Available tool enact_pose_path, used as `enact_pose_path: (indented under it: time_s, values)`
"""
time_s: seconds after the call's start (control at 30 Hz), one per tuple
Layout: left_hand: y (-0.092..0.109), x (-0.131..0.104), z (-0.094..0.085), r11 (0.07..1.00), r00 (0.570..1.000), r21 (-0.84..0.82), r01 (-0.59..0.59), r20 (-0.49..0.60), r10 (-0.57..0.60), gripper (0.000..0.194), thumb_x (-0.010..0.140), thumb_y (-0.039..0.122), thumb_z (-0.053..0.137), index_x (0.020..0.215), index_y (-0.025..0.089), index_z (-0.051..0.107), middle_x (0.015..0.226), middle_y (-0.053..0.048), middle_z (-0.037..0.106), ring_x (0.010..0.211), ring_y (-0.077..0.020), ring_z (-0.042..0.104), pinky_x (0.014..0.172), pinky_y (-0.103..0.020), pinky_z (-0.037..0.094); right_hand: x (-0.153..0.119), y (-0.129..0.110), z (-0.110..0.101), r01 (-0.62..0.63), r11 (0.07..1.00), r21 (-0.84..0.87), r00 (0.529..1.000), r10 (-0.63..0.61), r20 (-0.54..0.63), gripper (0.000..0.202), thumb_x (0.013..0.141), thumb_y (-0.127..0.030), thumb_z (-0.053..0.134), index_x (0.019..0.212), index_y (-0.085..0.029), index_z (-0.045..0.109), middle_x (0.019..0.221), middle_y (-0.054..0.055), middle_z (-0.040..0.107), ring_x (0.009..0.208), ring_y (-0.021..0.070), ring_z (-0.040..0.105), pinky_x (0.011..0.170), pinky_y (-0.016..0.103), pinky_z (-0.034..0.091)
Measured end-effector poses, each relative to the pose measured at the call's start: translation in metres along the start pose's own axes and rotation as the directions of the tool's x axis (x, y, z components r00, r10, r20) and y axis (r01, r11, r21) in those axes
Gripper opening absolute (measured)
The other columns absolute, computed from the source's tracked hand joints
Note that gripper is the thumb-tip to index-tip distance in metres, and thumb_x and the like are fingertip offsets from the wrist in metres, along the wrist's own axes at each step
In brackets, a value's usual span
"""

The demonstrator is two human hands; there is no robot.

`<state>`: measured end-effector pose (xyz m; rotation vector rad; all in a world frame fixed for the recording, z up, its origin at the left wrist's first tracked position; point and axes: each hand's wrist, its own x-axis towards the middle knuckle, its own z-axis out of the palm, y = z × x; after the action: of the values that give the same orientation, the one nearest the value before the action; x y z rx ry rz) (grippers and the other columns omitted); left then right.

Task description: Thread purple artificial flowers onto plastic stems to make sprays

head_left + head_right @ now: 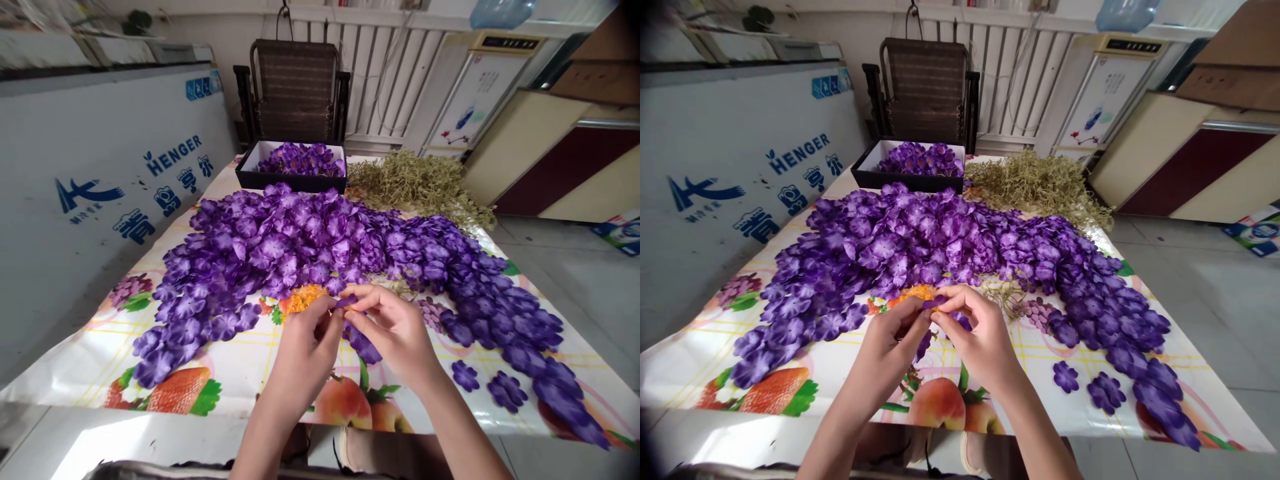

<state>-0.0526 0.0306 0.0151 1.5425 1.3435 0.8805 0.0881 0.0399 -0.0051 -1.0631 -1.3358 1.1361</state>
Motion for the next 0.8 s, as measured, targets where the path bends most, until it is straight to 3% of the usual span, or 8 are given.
enact_pose_path:
  time_s: [0.13,0.4,0.53,0.67,0.8]
  values:
    - [0.002,-0.001,0.000,1.000,1.000,0.017,-0.001,0.007,0.001,0.027,0.092,0.026,0.041,0.066,0.020,0.040,0.055,0.007,0.033,0.050,-0.0101,0.031,0.047,-0.024,0.022,-0.003,0.000,-0.003,-0.037,0.999,0.002,0.999,0.037,-0.018,0.011,0.078,-0.016,0.066,0.072,-0.021,0.058,0.097,0.007,0.068,0.092,0.0200,0.066,0.081,0.032,0.051]
    - [-0.002,-0.003,0.001,0.994,0.998,0.095,-0.062,0.036,0.059,0.026,0.095,0.024,0.037,0.069,0.022,0.038,0.057,0.007,0.035,0.050,-0.0104,0.035,0.050,-0.024,0.023,0.000,-0.004,-0.009,0.073,0.991,-0.116,0.997,-0.069,0.040,0.015,0.077,-0.011,0.064,0.067,-0.021,0.058,0.088,0.003,0.065,0.083,0.0169,0.063,0.072,0.028,0.048]
    - [-0.003,-0.003,0.002,0.983,0.995,0.152,-0.098,0.023,0.096,0.025,0.094,0.021,0.038,0.069,0.021,0.039,0.056,0.007,0.038,0.048,-0.0099,0.039,0.050,-0.023,0.024,0.000,-0.005,-0.009,0.047,0.992,-0.115,0.999,-0.045,0.021,0.013,0.076,-0.014,0.065,0.067,-0.021,0.059,0.087,0.003,0.065,0.083,0.0174,0.063,0.073,0.029,0.049]
    - [-0.006,-0.001,0.001,0.955,0.986,0.272,-0.122,-0.073,0.147,0.018,0.090,0.017,0.043,0.081,0.020,0.059,0.052,0.007,0.043,0.044,-0.0092,0.038,0.047,-0.021,0.025,0.000,-0.009,-0.016,-0.071,0.991,0.112,0.997,0.071,0.003,0.013,0.072,-0.020,0.073,0.066,-0.022,0.062,0.095,0.004,0.069,0.096,0.0214,0.065,0.090,0.038,0.048]
    - [-0.013,0.002,-0.002,0.835,0.918,0.490,-0.252,-0.153,0.366,0.028,0.087,0.014,0.050,0.103,0.021,0.071,0.057,0.001,0.061,0.046,-0.0106,0.048,0.049,-0.021,0.031,0.003,-0.018,-0.031,-0.171,0.922,0.349,0.983,0.137,0.121,0.018,0.067,-0.031,0.080,0.062,-0.023,0.065,0.116,0.006,0.068,0.115,0.0299,0.059,0.099,0.050,0.043]
